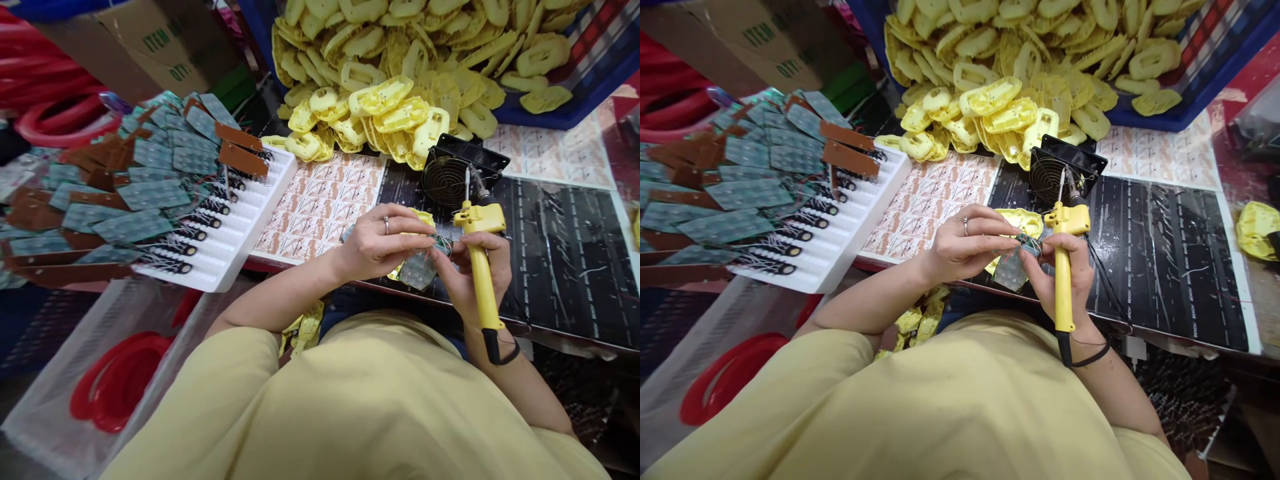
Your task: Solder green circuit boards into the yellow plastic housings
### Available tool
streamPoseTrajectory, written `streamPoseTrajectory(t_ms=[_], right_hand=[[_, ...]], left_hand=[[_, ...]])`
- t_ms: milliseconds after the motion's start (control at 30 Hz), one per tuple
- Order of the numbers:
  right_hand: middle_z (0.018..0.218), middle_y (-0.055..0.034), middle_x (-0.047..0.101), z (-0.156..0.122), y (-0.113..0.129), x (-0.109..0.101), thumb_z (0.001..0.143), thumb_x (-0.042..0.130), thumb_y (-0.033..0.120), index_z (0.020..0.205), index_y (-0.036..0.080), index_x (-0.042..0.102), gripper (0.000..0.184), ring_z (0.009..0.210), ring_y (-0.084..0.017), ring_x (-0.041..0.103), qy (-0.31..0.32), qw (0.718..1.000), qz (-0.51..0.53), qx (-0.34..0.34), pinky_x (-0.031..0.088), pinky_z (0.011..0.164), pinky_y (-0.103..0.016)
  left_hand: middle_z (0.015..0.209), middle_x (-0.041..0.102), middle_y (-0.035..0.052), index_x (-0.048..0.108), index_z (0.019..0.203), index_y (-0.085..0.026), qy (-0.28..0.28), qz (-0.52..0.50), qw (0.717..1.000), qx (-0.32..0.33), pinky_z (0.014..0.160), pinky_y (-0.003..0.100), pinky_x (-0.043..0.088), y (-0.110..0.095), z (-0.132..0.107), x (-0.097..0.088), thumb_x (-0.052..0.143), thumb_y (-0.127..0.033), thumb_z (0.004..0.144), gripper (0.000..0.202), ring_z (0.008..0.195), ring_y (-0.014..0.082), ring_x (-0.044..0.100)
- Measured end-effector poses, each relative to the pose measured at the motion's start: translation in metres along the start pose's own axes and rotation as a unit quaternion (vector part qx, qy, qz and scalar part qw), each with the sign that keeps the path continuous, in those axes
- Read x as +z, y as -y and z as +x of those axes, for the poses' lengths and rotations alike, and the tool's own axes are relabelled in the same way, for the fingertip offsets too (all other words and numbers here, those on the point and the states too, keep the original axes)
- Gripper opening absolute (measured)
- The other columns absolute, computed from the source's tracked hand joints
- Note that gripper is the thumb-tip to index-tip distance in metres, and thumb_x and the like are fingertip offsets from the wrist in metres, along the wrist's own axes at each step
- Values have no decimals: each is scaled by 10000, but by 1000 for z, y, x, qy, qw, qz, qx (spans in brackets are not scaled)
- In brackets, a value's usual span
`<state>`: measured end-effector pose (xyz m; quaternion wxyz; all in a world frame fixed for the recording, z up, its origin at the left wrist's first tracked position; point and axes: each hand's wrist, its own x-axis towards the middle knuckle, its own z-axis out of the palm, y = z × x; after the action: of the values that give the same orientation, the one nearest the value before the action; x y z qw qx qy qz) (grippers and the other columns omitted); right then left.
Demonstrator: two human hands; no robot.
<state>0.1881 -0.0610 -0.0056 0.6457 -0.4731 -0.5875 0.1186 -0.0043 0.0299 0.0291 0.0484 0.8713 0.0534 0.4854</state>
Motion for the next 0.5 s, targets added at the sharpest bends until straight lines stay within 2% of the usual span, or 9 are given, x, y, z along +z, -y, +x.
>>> streamPoseTrajectory(t_ms=[200,333,400,433,467,500], right_hand=[[875,47,664,-1,-1,-1,898,872,266,1118,292,592,358,599,-119,637,-3,1000,-22,-18,599,552,-228],[874,42,656,-4,-2,-1,943,827,296,1120,296,597,291,621,-129,653,5,998,-47,-28,601,568,-240],[894,43,661,-5,-2,1,946,826,304,1119,293,598,286,635,-130,663,3,997,-65,-46,602,579,-245],[908,46,673,-5,-2,3,940,833,296,1117,290,601,292,634,-126,666,2,995,-76,-61,599,579,-241],[918,50,686,-5,-2,4,932,843,284,1115,287,606,299,627,-121,669,0,993,-89,-81,593,574,-234],[923,54,702,-5,-2,5,925,853,270,1116,286,612,307,622,-118,676,-1,989,-102,-105,592,574,-230]], left_hand=[[1207,847,61,729,1224,-203,20,54,998,29,1024,334,576,-5,0,1,629,-156,1066,193,1165,171,744],[1219,846,47,749,1202,-236,14,30,999,27,1061,369,560,-4,0,6,645,-194,1067,175,1197,183,748],[1184,852,46,769,1143,-249,5,-49,999,-22,1066,377,568,-5,1,8,667,-215,1062,135,1194,187,758],[1152,855,49,778,1098,-245,-1,-112,991,-72,1054,371,580,-7,2,9,675,-249,1067,108,1177,187,767],[1112,855,55,781,1049,-233,-7,-184,973,-143,1032,361,596,-8,4,10,685,-306,1071,122,1145,187,778],[1061,851,60,775,1000,-215,-10,-257,939,-228,998,349,614,-9,6,10,702,-389,1066,200,1094,188,791]])
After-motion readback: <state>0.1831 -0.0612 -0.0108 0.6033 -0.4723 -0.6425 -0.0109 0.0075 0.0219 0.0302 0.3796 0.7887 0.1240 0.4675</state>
